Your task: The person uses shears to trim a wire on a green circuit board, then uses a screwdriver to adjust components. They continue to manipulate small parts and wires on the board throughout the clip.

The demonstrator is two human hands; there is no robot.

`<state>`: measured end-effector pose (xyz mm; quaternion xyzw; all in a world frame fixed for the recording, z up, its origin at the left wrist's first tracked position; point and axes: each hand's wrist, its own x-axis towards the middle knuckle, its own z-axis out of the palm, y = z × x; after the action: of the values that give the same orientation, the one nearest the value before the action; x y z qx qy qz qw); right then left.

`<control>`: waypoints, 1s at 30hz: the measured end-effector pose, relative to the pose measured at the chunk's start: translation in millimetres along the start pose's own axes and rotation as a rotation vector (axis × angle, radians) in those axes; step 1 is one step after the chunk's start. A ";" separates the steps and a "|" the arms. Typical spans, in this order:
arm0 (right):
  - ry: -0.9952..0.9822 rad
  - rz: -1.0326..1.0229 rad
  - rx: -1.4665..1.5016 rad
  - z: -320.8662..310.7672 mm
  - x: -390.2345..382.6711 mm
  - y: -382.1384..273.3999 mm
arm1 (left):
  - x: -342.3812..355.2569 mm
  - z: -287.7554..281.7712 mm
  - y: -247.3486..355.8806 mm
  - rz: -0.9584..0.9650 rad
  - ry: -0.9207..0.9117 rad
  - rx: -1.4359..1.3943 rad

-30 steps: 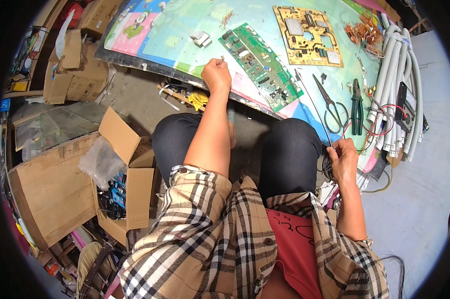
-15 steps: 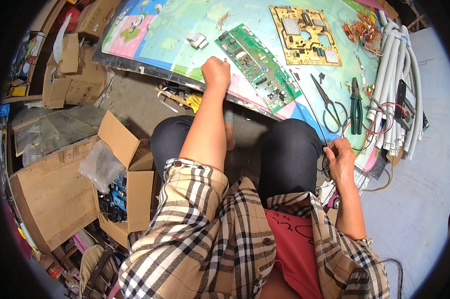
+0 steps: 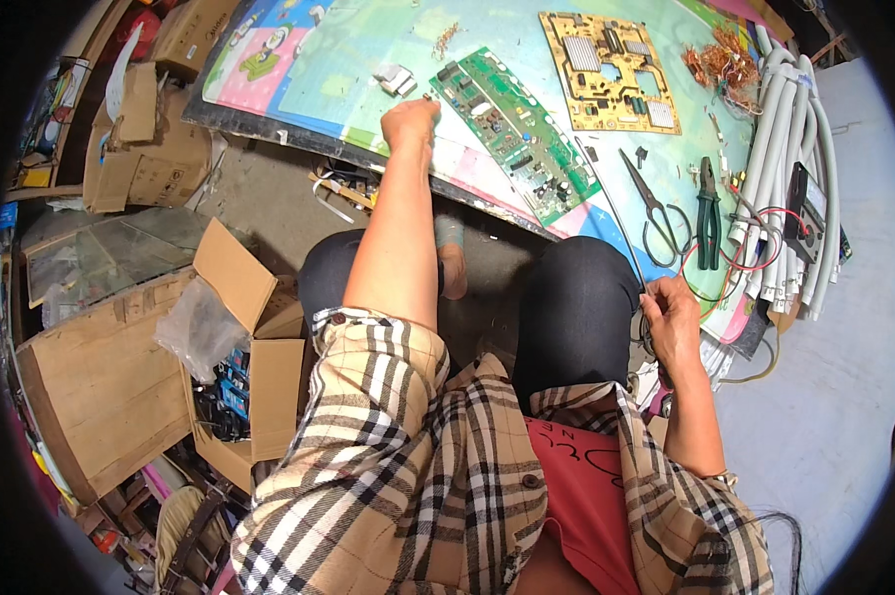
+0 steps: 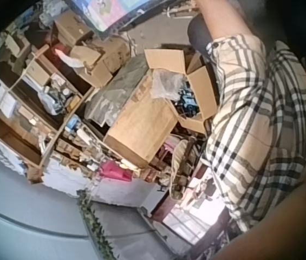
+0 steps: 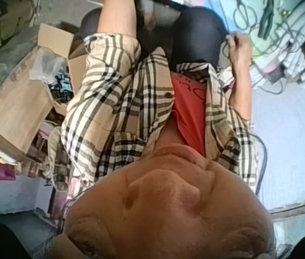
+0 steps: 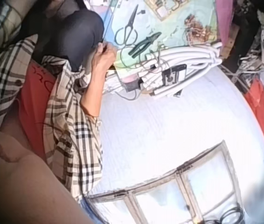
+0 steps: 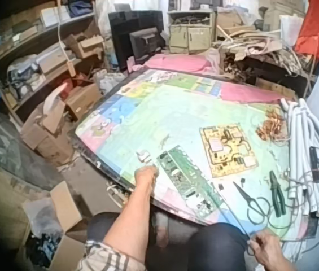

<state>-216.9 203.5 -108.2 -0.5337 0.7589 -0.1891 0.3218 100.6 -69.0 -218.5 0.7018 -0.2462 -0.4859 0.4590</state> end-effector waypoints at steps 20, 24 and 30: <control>-0.001 0.024 0.003 1.9 -1.2 0.9 | -12.2 20.1 -14.3 0.202 0.321 0.194; 0.001 0.016 -0.004 1.0 -1.4 2.7 | -1.9 18.3 -7.8 0.038 0.264 0.039; 0.009 0.009 0.024 6.7 -1.8 8.9 | -26.2 25.0 -15.4 -0.151 0.197 -0.167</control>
<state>-218.0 208.7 -118.1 -0.5254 0.7606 -0.1990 0.3254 65.7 -51.4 -222.8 0.7220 -0.1050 -0.4665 0.5000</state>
